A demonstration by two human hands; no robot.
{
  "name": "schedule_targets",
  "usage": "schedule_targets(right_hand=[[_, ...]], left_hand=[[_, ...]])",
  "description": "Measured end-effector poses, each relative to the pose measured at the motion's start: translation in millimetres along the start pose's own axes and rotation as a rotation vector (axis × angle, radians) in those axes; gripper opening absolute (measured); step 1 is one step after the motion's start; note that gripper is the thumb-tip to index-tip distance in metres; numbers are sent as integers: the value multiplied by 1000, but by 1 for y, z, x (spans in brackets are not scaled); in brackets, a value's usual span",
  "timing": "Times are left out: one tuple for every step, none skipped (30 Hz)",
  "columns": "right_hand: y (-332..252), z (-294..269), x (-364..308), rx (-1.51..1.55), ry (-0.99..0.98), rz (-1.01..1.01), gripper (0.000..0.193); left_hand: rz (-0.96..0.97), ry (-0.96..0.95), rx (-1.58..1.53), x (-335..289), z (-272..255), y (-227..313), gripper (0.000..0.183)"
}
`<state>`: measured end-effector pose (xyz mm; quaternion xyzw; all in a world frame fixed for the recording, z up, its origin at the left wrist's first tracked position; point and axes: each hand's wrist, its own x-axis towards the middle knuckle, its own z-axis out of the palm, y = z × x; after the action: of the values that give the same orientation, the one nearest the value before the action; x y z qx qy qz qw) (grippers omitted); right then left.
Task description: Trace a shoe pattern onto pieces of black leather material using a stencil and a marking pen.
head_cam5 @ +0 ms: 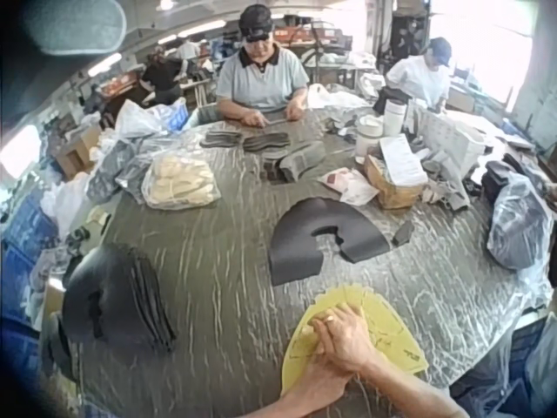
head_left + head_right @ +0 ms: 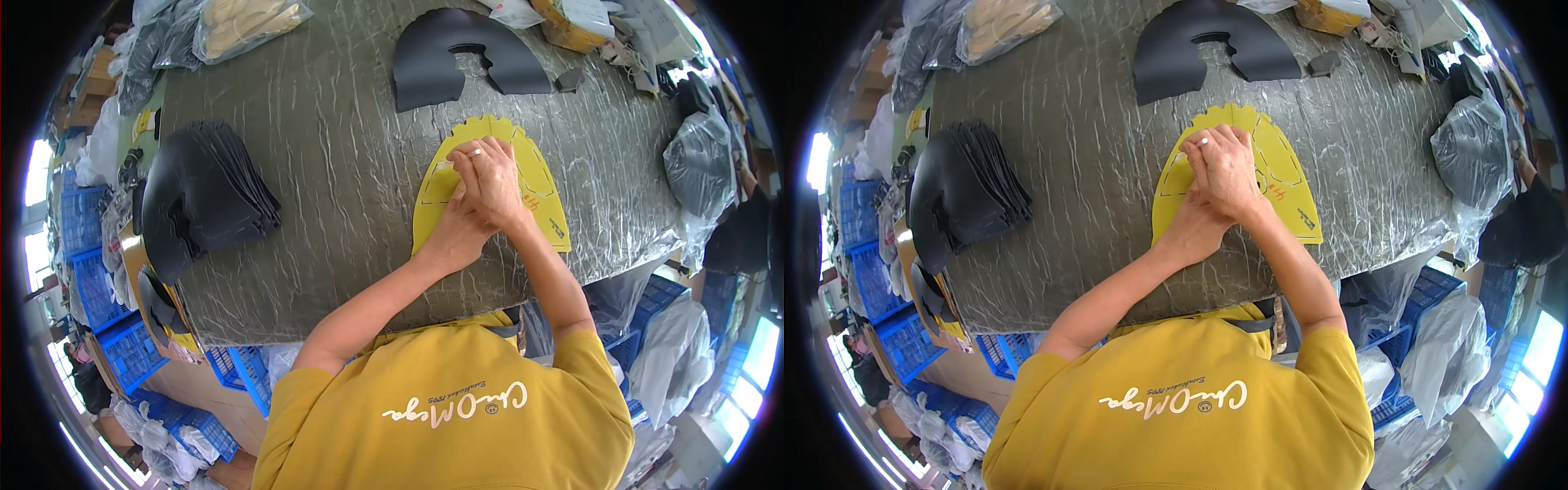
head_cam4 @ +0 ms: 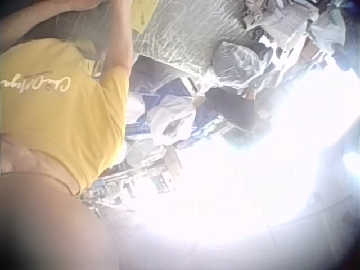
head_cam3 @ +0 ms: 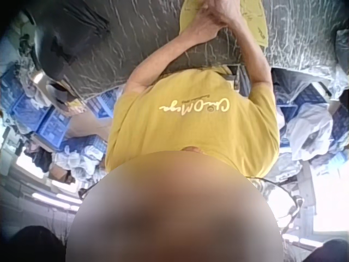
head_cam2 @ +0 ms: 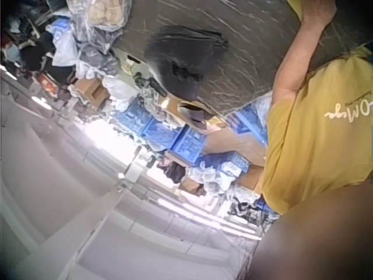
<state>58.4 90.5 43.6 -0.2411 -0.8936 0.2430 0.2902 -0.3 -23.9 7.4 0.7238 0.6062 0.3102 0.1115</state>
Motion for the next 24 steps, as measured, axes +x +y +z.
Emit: schedule_targets(right_hand=[[1, 0, 0, -1, 2, 2, 7], [2, 0, 0, 33, -31, -43, 7], [3, -2, 0, 64, -64, -86, 6], [3, -3, 1, 61, -62, -83, 6], [3, -4, 2, 36, -60, -91, 6], [3, -4, 3, 13, -59, -100, 5], [5, -4, 3, 13, -57, -98, 5], [8, -3, 2, -16, -20, -83, 5], [9, -2, 2, -45, 18, -70, 4], [9, -2, 1, -44, 20, -68, 4], [9, -2, 0, -32, 21, -51, 5], [9, -2, -1, -20, 22, -32, 5], [8, -2, -2, -20, 24, -29, 5], [7, -2, -3, -27, 38, -18, 5], [7, -2, -3, -35, 53, -6, 5], [7, -3, -4, -36, 55, -2, 5], [8, -4, -5, -48, 63, 5, 5], [9, -5, -6, -60, 71, 12, 5], [10, -6, -7, -63, 73, 16, 5], [11, -7, -8, -69, 66, 27, 5], [11, -8, -9, -74, 58, 36, 5], [12, -9, -10, -76, 60, 38, 5], [12, -10, -11, -77, 75, 36, 5], [13, -11, -13, -77, 89, 34, 6]], left_hand=[[2, -2, 0, 0, 1, -1, 37], [-17, -28, -40, 0, 1, -1, 37], [-35, -55, -81, 0, 2, -1, 38], [-31, -57, -84, 0, 2, -1, 38], [-55, -125, -81, 0, 2, -1, 42], [-81, -193, -77, 0, 2, -1, 47], [-79, -196, -77, -1, 2, -1, 47], [-58, -186, -31, -1, 2, -1, 47], [-39, -176, 16, -2, 2, -1, 47], [-38, -178, 16, -2, 3, -1, 47], [-39, -158, 13, -2, 4, -1, 47], [-39, -139, 9, -2, 3, -1, 46], [-37, -142, 8, -2, 3, 0, 46], [-31, -100, 4, -1, 3, 0, 43], [-25, -57, -2, 0, 4, 0, 40], [-22, -60, -4, 0, 4, 0, 40], [-21, -112, 31, -1, 3, 0, 42], [-19, -164, 66, -1, 3, 0, 44], [-15, -167, 64, -1, 2, -1, 44], [-11, -168, 69, -2, 2, 0, 43], [-8, -169, 76, -3, 2, 0, 42], [-6, -170, 76, -3, 3, 0, 42], [-14, -186, 86, -3, 3, 0, 41], [-22, -203, 96, -3, 3, 0, 41]])
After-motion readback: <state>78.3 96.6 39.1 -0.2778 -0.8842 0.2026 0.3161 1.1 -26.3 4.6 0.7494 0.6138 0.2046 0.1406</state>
